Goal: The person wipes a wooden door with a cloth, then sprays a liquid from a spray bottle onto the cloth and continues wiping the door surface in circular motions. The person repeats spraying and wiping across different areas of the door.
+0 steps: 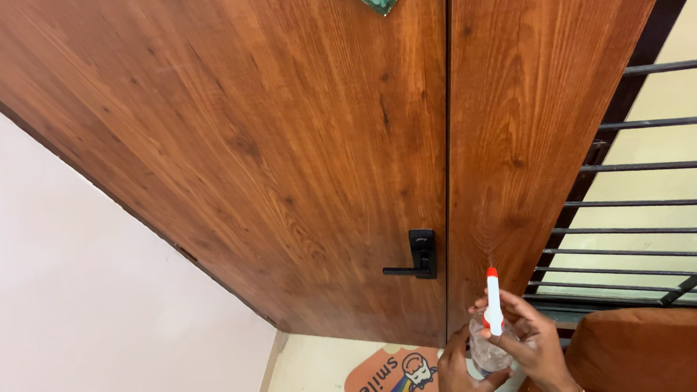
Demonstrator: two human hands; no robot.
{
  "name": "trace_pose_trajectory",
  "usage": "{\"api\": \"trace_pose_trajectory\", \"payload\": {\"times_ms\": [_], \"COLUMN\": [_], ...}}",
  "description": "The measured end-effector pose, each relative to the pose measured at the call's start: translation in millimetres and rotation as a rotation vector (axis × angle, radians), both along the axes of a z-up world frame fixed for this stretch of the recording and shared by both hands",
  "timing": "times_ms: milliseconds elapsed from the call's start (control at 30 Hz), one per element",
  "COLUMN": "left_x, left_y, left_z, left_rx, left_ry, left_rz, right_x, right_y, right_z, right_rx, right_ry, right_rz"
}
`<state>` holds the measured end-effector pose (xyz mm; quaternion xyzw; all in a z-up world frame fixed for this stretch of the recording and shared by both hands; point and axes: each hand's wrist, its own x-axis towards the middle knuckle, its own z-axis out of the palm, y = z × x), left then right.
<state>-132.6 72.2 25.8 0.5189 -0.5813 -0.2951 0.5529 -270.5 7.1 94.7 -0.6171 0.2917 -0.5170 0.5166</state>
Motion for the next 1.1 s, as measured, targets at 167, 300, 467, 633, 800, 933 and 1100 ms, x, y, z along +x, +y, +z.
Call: {"api": "trace_pose_trajectory", "payload": {"times_ms": [167, 300, 467, 633, 800, 933, 1100], "left_x": [-3, -4, -7, -8, -15, -23, -35], "left_y": [2, 0, 2, 8, 9, 8, 13], "left_z": [0, 2, 8, 21, 31, 32, 24], "left_rx": [0.008, -0.033, -0.056, -0.126, -0.064, -0.124, -0.169], "left_ry": [-0.019, -0.062, -0.108, -0.173, -0.044, -0.036, -0.044], "left_rz": [0.034, -0.007, -0.067, -0.169, -0.151, -0.110, -0.113], "right_x": [-5, -8, -15, -30, -48, -63, -82], "right_y": [4, 6, 14, 25, 30, 33, 43], "right_z": [1, 5, 15, 27, 18, -2, -22], "right_rx": [0.046, 0.035, -0.040, -0.040, -0.092, 0.005, 0.398], "right_ry": [0.011, -0.006, -0.012, 0.005, 0.031, 0.159, 0.808], "right_rz": [-0.017, -0.027, -0.047, -0.005, 0.025, -0.029, -0.202]}}
